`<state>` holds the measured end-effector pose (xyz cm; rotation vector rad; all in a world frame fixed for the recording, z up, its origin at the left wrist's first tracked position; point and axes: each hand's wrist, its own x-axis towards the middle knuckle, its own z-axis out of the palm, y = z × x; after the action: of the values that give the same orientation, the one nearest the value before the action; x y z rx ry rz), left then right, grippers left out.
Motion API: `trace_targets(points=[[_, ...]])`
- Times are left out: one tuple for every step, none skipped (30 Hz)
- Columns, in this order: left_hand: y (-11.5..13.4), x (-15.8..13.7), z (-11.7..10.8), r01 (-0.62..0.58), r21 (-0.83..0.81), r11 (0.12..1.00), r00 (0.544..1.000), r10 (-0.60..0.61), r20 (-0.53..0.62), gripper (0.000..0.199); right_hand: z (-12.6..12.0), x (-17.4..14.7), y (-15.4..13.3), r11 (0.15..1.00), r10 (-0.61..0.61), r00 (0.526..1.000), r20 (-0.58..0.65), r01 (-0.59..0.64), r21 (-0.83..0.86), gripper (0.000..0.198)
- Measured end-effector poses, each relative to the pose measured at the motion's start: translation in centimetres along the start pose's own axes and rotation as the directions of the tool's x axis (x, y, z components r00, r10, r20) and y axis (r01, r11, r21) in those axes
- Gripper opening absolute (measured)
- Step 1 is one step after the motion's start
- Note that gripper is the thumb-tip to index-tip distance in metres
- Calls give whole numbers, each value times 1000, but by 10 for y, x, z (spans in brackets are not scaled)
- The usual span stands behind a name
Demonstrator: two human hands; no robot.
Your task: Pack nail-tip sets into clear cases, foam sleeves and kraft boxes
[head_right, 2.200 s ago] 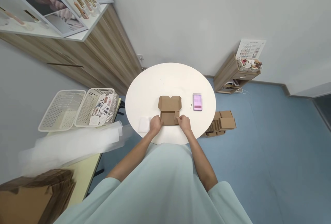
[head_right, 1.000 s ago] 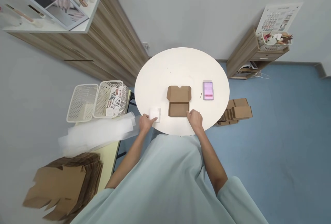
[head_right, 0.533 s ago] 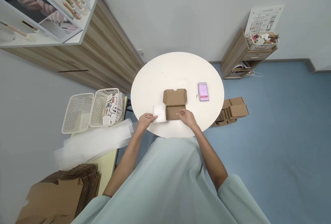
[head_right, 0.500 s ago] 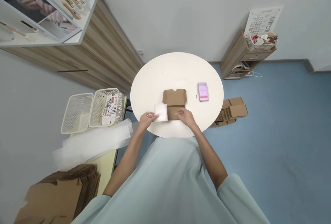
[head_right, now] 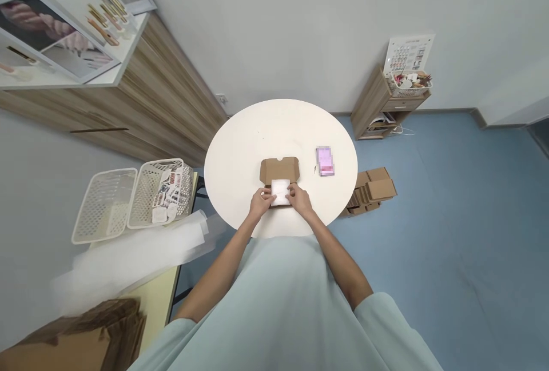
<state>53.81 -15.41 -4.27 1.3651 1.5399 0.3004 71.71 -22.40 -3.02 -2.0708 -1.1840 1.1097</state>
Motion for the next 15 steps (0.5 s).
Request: trace_targets(points=[[-2, 0, 4, -11, 25, 1000, 1000, 11, -18, 23, 3, 0, 1, 999, -3, 1000, -5, 3, -38, 27], [-4, 0, 7, -22, 52, 998, 999, 24, -34, 22, 5, 1, 2, 997, -4, 1000, -4, 3, -75, 28], [-5, -1, 10, -33, 83, 996, 998, 36, -43, 21, 6, 1, 2, 994, -3, 1000, 1, 3, -111, 29], [-6, -1, 12, -41, 117, 992, 998, 47, -48, 21, 8, 1, 2, 989, 0, 1000, 9, 2, -147, 30], [-7, -2, 14, -46, 154, 987, 997, 54, -49, 22, 8, 2, 2, 984, 2, 1000, 20, 2, -181, 32], [-7, -2, 16, -49, 190, 980, 997, 59, -46, 23, 9, 2, 1, 977, 3, 999, 33, 4, -212, 34], [-7, -3, 17, -54, 225, 973, 997, 65, -43, 24, 9, 2, 0, 970, 3, 999, 46, 9, -241, 35], [-7, -4, 18, -61, 256, 965, 997, 73, -39, 25, 9, 2, -1, 963, 2, 998, 58, 14, -269, 37], [-7, -5, 19, -69, 285, 956, 996, 81, -31, 26, 10, 3, -2, 954, 1, 998, 68, 19, -298, 38], [-7, -6, 20, -78, 312, 947, 996, 89, -21, 27, 11, 3, -3, 943, -1, 997, 78, 27, -332, 40], [-7, -7, 21, -87, 339, 937, 995, 96, -10, 28, 12, 3, -3, 929, -2, 996, 87, 34, -368, 41], [-7, -9, 22, -98, 365, 926, 994, 105, 2, 30, 14, 4, -4, 914, -1, 995, 95, 40, -403, 42], [-8, -11, 23, -110, 390, 914, 993, 114, 14, 32, 17, 4, -5, 900, 0, 995, 103, 45, -434, 42], [-8, -13, 24, -121, 412, 903, 992, 121, 27, 36, 19, 4, -5, 887, 3, 994, 111, 49, -460, 40], [-9, -15, 25, -136, 431, 892, 990, 132, 39, 40, 22, 5, -6, 876, 6, 993, 117, 51, -479, 37]])
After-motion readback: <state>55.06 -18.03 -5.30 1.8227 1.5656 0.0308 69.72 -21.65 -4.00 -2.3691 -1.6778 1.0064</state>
